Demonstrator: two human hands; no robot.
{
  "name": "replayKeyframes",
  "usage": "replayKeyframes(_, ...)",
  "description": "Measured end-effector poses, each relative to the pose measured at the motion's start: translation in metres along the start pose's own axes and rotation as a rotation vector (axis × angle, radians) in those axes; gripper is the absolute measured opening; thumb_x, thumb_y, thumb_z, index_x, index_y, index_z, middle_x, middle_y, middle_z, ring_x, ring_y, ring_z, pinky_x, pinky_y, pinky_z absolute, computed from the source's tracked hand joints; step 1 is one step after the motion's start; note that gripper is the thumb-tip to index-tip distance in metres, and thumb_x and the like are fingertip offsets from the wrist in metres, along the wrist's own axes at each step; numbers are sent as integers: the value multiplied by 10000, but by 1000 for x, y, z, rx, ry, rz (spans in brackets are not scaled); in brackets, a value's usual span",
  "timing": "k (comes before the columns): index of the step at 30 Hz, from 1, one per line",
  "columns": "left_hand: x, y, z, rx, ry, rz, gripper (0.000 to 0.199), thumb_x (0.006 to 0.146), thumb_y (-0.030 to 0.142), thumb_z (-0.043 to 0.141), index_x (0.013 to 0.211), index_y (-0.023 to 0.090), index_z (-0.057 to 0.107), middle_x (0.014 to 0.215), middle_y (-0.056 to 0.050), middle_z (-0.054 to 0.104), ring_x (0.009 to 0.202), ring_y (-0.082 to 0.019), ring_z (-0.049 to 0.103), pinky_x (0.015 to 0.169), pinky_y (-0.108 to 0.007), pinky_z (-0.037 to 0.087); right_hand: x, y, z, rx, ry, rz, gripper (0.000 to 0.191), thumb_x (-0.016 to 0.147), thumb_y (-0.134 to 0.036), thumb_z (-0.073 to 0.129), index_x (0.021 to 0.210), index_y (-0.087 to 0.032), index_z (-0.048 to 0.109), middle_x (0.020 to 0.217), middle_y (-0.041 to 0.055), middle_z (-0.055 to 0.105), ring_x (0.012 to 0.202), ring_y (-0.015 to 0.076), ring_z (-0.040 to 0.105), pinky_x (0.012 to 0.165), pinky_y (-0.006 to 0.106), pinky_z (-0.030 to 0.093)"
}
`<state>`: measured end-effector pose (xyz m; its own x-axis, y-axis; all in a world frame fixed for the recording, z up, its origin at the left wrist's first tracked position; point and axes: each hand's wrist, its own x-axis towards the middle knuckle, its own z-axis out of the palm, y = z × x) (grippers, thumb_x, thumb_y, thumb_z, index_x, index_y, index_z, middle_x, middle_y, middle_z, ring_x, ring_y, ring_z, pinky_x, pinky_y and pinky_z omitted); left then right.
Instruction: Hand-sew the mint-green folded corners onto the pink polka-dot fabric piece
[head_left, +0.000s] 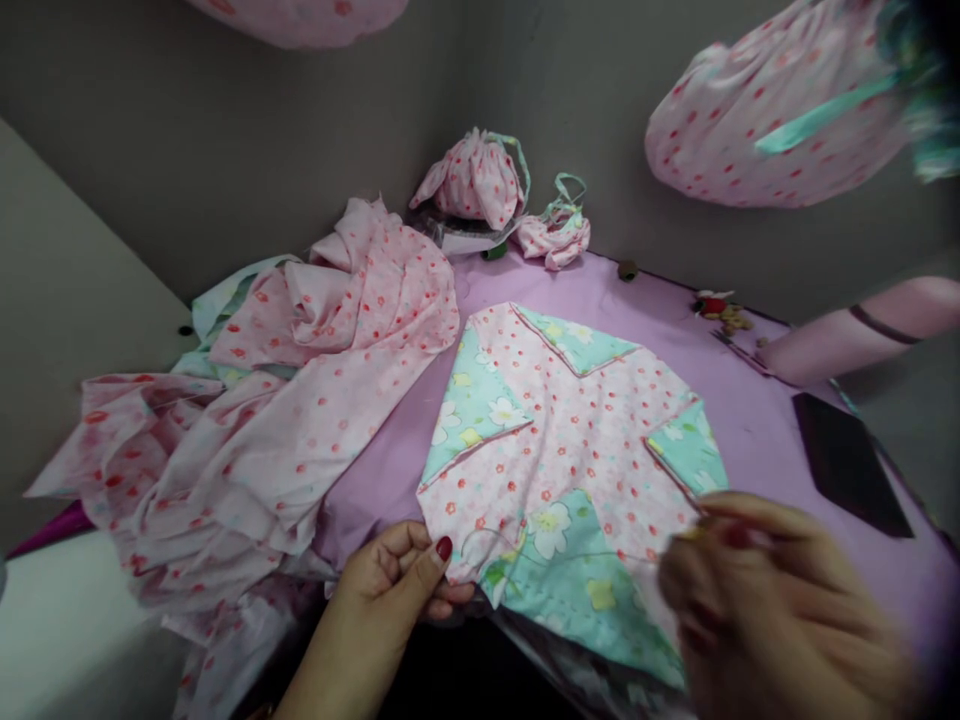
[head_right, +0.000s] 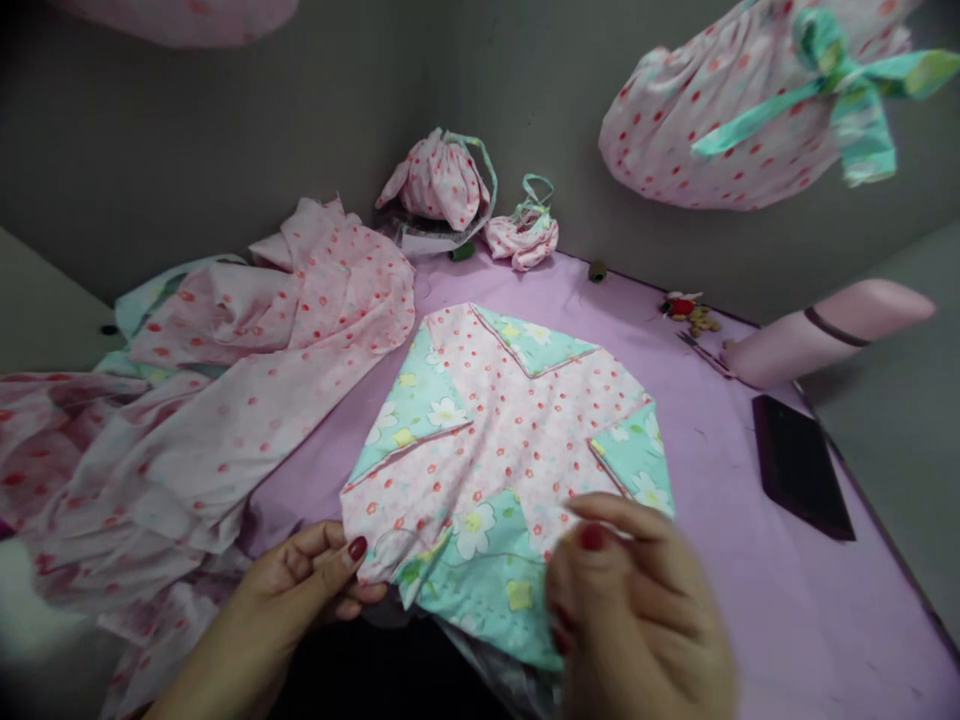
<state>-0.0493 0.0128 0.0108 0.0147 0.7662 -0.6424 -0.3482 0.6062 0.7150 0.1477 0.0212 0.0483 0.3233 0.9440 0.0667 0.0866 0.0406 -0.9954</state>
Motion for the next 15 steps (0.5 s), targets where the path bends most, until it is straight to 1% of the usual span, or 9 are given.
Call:
replayKeyframes(1,0,0,0,-4,0,-2,104,695,252,659,689,184,580,566,67,634,554,-109,645,494,-152,459,-4,-1,12,-73,-97,54,77,848,-322,511,894,-262,524,450,-77,394,361,77,376,334,155,280)
replayKeyframes(2,0,0,0,-7,-4,-2,111,688,260,667,703,184,587,579,63,642,542,-109,642,485,-153,459,-8,0,22,-159,-221,73,70,854,-302,498,870,-249,541,457,-71,419,372,79,395,342,155,293)
replayKeyframes(4,0,0,-1,4,-23,3,121,684,266,675,717,177,600,628,43,667,540,-108,639,481,-156,457,-15,7,36,-329,-471,18,104,856,-245,471,830,-222,569,516,-45,515,425,90,472,388,165,344)
replayKeyframes(5,0,-1,-1,10,-33,5,124,684,268,677,718,173,605,646,32,678,549,-110,640,485,-158,458,-17,11,41,-390,-560,-40,122,851,-210,461,817,-211,578,565,-32,564,464,95,514,425,169,372)
replayKeyframes(6,1,-1,-2,12,-41,6,125,688,271,676,721,170,609,658,21,686,566,-113,641,498,-161,460,-19,15,44,-430,-620,-99,137,843,-179,453,809,-203,583,615,-23,601,504,97,548,464,169,394)
replayKeyframes(7,1,-1,-2,8,-52,7,127,693,276,673,723,170,611,658,14,690,577,-115,640,511,-164,462,-21,19,45,-455,-652,-147,152,837,-155,444,803,-197,586,653,-19,624,538,97,574,496,164,406)
replayKeyframes(9,2,-2,-3,-15,-64,8,126,703,285,667,732,176,611,633,14,691,580,-113,634,534,-170,465,-22,25,47,-479,-677,-199,169,833,-132,431,813,-189,589,676,-19,642,560,90,597,517,150,411)
replayKeyframes(11,2,-3,-4,-36,-70,9,117,707,284,666,731,183,611,606,24,687,564,-105,624,543,-170,466,-23,27,47,-492,-682,-225,176,831,-122,425,821,-185,589,679,-19,649,568,86,609,520,143,411)
replayKeyframes(15,3,-5,-6,-22,-82,13,118,730,285,645,781,178,635,667,15,701,623,-113,631,577,-176,469,-23,27,47,-512,-687,-256,188,827,-108,415,812,-179,588,682,-12,653,580,87,619,525,143,412)
